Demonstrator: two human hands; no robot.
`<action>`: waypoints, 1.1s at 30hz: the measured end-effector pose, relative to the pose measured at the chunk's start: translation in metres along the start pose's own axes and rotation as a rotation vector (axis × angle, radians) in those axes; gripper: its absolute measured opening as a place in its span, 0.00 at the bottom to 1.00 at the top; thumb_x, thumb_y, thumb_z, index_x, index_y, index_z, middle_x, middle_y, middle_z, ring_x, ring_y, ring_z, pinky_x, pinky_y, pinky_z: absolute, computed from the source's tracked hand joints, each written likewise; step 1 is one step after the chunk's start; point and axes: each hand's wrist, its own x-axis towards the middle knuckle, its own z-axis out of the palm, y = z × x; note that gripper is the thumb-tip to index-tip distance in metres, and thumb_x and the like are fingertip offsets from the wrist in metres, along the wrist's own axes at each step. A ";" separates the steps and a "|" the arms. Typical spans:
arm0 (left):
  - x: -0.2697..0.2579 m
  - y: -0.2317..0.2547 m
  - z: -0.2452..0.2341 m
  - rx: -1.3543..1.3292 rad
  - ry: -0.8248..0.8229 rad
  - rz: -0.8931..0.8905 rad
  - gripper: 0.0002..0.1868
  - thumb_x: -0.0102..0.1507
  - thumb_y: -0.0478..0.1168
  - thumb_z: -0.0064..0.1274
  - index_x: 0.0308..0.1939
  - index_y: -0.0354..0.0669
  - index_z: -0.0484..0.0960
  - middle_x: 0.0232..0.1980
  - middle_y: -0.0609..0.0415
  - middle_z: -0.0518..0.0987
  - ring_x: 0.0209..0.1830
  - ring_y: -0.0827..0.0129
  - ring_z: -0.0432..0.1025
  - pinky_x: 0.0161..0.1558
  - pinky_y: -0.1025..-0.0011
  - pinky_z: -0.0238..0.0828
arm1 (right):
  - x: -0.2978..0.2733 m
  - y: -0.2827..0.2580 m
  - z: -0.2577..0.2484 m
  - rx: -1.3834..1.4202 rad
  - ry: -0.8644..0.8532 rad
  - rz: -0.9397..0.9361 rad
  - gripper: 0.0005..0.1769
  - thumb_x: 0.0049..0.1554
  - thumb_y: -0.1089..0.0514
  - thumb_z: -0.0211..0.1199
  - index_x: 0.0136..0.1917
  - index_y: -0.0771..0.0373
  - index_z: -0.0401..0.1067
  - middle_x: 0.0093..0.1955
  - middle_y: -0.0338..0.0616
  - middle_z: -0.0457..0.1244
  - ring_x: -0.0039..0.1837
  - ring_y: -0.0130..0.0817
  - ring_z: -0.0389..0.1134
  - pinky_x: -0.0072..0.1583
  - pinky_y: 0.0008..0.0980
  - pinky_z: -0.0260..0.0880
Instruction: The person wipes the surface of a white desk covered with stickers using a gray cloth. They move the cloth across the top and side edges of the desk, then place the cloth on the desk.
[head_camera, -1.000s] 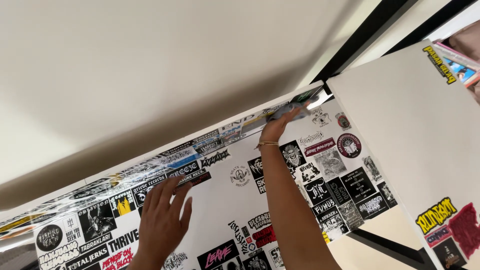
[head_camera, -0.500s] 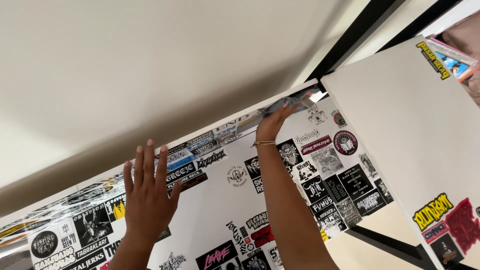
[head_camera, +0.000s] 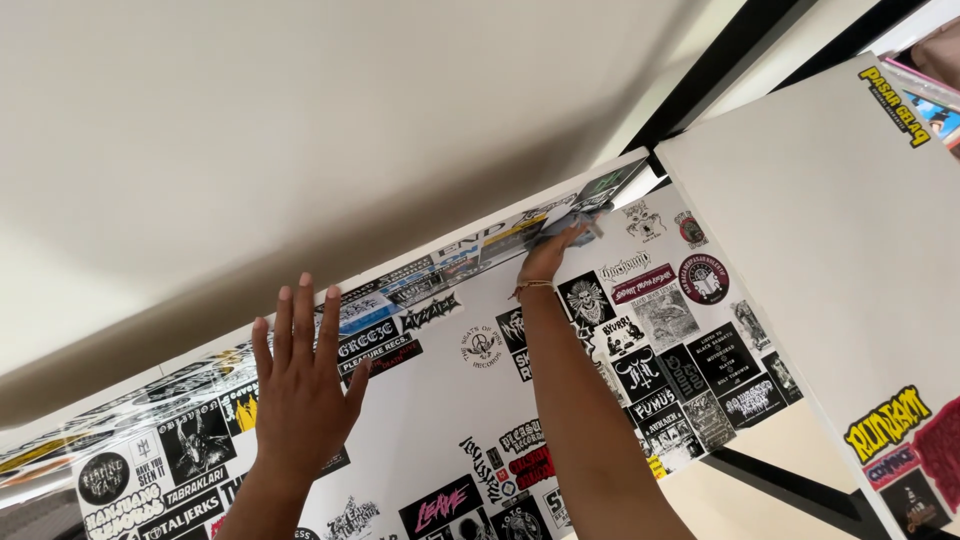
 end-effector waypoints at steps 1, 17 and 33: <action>0.000 -0.001 0.000 0.001 -0.001 -0.002 0.37 0.56 0.51 0.39 0.66 0.42 0.48 0.69 0.45 0.47 0.69 0.54 0.42 0.65 0.55 0.36 | -0.007 -0.007 0.005 -0.001 -0.001 0.001 0.34 0.53 0.37 0.29 0.70 0.43 0.26 0.74 0.42 0.27 0.74 0.41 0.28 0.70 0.43 0.29; 0.001 0.002 0.002 -0.007 -0.027 -0.018 0.40 0.54 0.52 0.40 0.67 0.43 0.46 0.70 0.45 0.44 0.70 0.54 0.39 0.64 0.54 0.34 | -0.111 -0.049 0.038 0.119 0.008 0.226 0.35 0.52 0.44 0.38 0.70 0.54 0.37 0.70 0.49 0.43 0.69 0.40 0.46 0.66 0.33 0.44; 0.000 0.001 0.002 -0.045 -0.041 -0.014 0.41 0.55 0.52 0.41 0.67 0.44 0.44 0.70 0.45 0.42 0.70 0.55 0.37 0.65 0.54 0.31 | -0.130 -0.116 0.061 -0.168 -0.144 -0.695 0.39 0.57 0.30 0.29 0.71 0.51 0.25 0.75 0.45 0.23 0.77 0.43 0.23 0.73 0.46 0.27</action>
